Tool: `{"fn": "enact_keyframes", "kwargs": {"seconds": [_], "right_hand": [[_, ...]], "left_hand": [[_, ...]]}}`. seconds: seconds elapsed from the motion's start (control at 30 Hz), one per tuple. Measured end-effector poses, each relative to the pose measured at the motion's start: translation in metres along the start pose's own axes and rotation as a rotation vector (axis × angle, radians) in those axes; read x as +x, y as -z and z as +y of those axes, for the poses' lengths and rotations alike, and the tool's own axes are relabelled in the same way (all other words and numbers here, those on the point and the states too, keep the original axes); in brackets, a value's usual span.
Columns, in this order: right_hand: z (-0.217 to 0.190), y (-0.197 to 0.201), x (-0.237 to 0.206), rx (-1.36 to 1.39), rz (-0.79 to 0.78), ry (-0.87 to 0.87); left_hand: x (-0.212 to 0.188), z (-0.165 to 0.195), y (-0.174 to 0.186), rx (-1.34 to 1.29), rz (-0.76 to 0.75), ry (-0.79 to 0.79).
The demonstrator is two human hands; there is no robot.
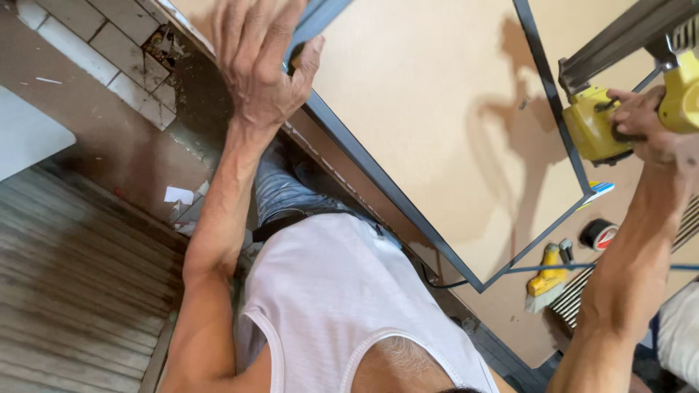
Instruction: The person uses a pneumatic nail gun to attach dark frame pieces to rectangular boards. They repeatedly staple along the edges, flip the boards, and move them on the workbench while another person works nearby.
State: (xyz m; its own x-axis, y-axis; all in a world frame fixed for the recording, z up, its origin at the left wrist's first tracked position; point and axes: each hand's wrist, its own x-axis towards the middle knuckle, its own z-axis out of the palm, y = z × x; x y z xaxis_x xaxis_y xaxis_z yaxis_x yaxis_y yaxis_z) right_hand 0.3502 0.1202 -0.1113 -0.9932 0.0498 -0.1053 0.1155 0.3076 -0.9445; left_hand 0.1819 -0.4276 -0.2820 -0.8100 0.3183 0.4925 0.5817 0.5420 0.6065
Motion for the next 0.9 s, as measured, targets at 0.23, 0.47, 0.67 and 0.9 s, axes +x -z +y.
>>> {"fn": "enact_keyframes", "kwargs": {"seconds": [0.23,0.47,0.67,0.9], "right_hand": [[0.030,0.031,0.016,0.222,-0.282,-0.009],[0.031,0.037,-0.002,0.169,-0.138,-0.065],[-0.050,-0.019,-0.065,0.029,-0.059,-0.086],[-0.159,-0.142,-0.029,-0.216,-0.330,-0.157]], "left_hand": [[-0.012,0.039,0.026,0.184,-0.404,-0.463],[-0.004,0.020,0.010,0.115,-0.403,-0.415],[-0.008,0.016,0.013,0.056,-0.396,-0.400],[-0.006,0.024,0.019,-0.023,-0.416,-0.360]]}}
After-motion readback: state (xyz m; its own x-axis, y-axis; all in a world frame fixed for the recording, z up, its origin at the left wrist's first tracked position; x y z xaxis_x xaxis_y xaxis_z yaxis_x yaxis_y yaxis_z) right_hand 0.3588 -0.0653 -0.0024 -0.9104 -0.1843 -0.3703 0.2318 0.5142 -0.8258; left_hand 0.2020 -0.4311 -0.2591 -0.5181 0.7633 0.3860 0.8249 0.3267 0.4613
